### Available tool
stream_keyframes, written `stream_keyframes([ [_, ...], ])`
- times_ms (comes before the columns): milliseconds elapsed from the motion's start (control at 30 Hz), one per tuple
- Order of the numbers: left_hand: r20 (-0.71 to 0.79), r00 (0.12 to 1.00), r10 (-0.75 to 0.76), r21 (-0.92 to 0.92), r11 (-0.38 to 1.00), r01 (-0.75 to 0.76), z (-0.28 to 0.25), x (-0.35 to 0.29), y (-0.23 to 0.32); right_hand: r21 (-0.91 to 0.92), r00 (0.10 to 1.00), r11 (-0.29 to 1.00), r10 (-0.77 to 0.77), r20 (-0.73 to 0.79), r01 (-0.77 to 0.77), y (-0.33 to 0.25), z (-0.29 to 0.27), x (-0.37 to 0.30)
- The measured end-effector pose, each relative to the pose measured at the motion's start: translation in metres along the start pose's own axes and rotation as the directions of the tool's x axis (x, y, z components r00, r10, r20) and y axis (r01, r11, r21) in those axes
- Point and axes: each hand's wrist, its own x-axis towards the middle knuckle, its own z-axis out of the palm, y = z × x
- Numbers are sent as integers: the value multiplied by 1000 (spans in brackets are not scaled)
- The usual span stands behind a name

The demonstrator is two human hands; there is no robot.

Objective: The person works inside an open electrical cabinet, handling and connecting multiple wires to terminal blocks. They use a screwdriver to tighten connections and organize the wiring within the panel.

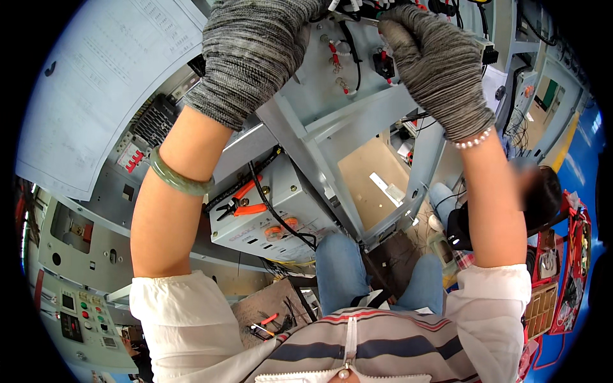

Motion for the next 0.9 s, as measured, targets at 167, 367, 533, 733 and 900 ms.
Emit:
stream_keyframes([
  [167, 13, 1000, 3, -18, 1000, -3, -4, 1, 3, 54, 1000, 998, 31, 1, -31, -10, -4, 4],
  [367, 34, 999, -12, -4, 1000, 12, -5, 0, 0, 48, 998, 999, -1, -63, 4, -7, 9, 1],
  [533, 33, 999, -40, -12, 999, 40, -4, -2, 1, 66, 988, 986, 150, 46, -153, 8, 39, -21],
  [733, 4, 1000, -25, -28, 999, 25, 1, -2, 0, 600, 749, 468, 530, 397, -649, -60, 77, -35],
  [900, 39, 999, -7, 11, 1000, 6, -1, 1, 1, 642, 821, 523, 452, 349, -561, -86, 77, -47],
])
